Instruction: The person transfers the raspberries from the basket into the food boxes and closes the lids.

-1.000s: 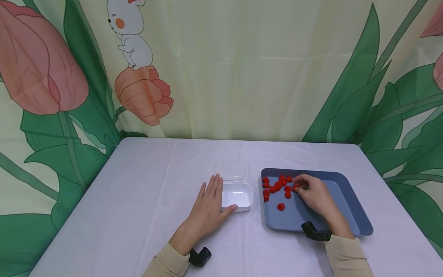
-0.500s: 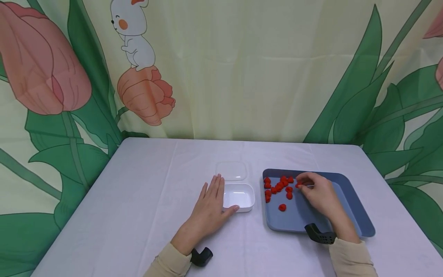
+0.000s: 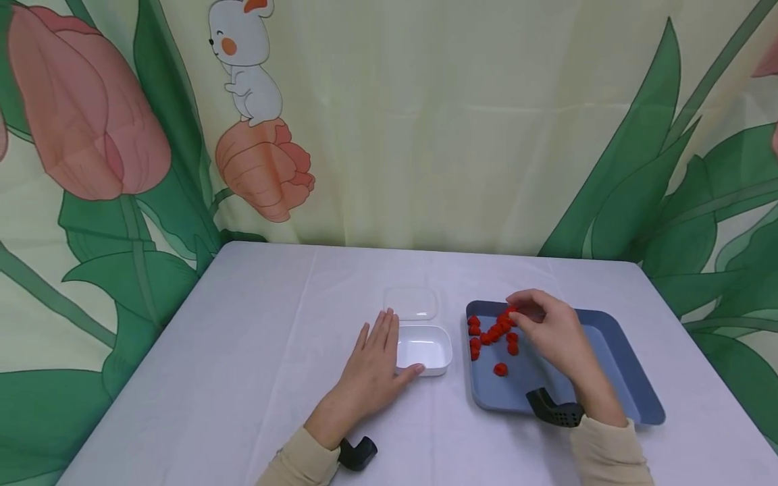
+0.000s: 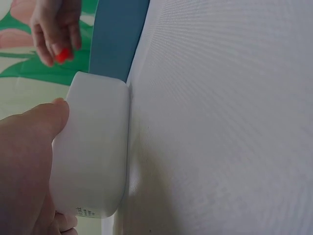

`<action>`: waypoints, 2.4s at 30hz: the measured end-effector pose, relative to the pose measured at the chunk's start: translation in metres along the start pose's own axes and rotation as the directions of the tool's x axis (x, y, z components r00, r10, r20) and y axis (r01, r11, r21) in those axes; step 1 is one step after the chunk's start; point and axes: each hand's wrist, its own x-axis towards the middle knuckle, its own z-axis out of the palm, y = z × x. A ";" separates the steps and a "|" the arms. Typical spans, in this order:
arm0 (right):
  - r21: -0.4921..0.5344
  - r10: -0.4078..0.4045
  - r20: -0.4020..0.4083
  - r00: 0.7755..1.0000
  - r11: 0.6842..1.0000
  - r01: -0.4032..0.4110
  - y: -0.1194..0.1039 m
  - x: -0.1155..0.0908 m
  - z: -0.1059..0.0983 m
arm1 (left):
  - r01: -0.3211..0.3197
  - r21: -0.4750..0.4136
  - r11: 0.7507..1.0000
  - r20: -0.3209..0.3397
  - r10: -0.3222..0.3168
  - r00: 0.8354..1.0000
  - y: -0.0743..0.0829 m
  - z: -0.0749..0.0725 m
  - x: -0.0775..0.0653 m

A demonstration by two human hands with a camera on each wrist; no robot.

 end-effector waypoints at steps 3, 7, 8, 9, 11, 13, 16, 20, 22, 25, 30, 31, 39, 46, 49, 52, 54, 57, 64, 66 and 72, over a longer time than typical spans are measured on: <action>0.047 0.003 0.005 1.000 0.999 -0.003 -0.008 -0.002 0.000 | -0.007 -0.003 1.000 0.002 0.007 1.000 0.002 0.001 0.000; 0.063 0.000 -0.006 1.000 0.998 0.001 -0.015 -0.003 0.000 | -0.008 -0.006 1.000 0.008 0.008 1.000 0.003 0.001 0.000; 0.065 -0.002 -0.007 1.000 0.998 0.002 -0.016 -0.003 0.001 | -0.009 -0.005 1.000 0.007 0.009 1.000 0.003 0.001 0.000; 0.068 -0.003 -0.006 1.000 0.998 0.003 -0.016 -0.003 0.002 | -0.008 -0.003 1.000 0.008 0.008 1.000 0.003 0.000 0.000; 0.075 -0.006 0.002 1.000 0.997 0.006 -0.017 -0.002 0.004 | -0.002 0.005 1.000 0.011 0.002 1.000 0.003 0.000 0.000; 0.077 -0.015 0.009 1.000 0.997 0.014 -0.018 0.000 0.006 | 0.004 0.010 1.000 0.011 -0.004 1.000 0.002 -0.001 0.000; 0.080 -0.025 0.021 0.999 0.997 0.023 -0.020 0.001 0.010 | 0.005 0.005 1.000 0.009 -0.005 1.000 0.001 -0.001 0.001; 0.095 -0.015 0.043 0.999 0.995 0.011 -0.022 -0.001 0.015 | 0.001 -0.005 1.000 0.010 -0.001 1.000 0.001 -0.001 0.001; 0.107 -0.010 0.060 0.998 0.994 0.004 -0.024 -0.001 0.018 | -0.005 -0.007 1.000 0.003 0.005 1.000 0.001 -0.002 0.001; 0.127 -0.028 0.071 0.997 0.992 0.019 -0.028 -0.002 0.023 | -0.010 -0.008 1.000 -0.003 0.010 1.000 0.001 -0.002 0.001; 0.134 -0.084 0.072 0.994 0.988 0.074 -0.036 -0.002 0.034 | -0.008 -0.010 1.000 -0.002 0.008 1.000 0.001 -0.002 0.001; 0.130 -0.095 0.070 0.993 0.988 0.085 -0.037 -0.002 0.036 | -0.007 -0.009 1.000 -0.001 0.007 1.000 0.001 -0.002 0.001; 0.157 -0.198 0.089 0.976 0.971 0.182 -0.045 -0.005 0.057 | -0.004 -0.002 1.000 0.002 0.004 1.000 0.001 0.000 0.000; 0.163 -0.254 0.121 0.960 0.959 0.233 -0.055 -0.005 0.074 | -0.004 -0.001 1.000 -0.011 0.004 1.000 0.001 0.001 0.001; 0.165 -0.271 0.137 0.953 0.955 0.248 -0.057 -0.005 0.079 | 0.002 0.005 1.000 -0.014 -0.002 1.000 0.001 0.001 0.002; 0.160 -0.280 0.153 0.948 0.953 0.255 -0.057 -0.005 0.083 | 0.007 0.006 1.000 -0.009 -0.007 1.000 0.001 0.002 0.003; 0.151 -0.281 0.163 0.946 0.955 0.257 -0.056 -0.005 0.085 | 0.008 0.008 1.000 -0.001 -0.008 1.000 0.002 0.002 0.003; 0.140 -0.268 0.169 0.948 0.959 0.246 -0.056 -0.005 0.088 | 0.007 0.007 1.000 0.006 -0.007 1.000 0.003 0.002 0.003; 0.115 -0.256 0.177 0.950 0.964 0.239 -0.056 -0.005 0.091 | -0.001 0.005 1.000 0.004 0.001 1.000 0.003 0.002 0.002; 0.115 -0.260 0.181 0.949 0.963 0.242 -0.057 -0.005 0.091 | -0.002 0.009 1.000 0.002 0.002 1.000 0.003 0.002 0.002; 0.102 -0.282 0.180 0.942 0.958 0.267 -0.056 -0.005 0.093 | -0.008 0.002 1.000 -0.007 0.008 1.000 0.003 0.002 0.002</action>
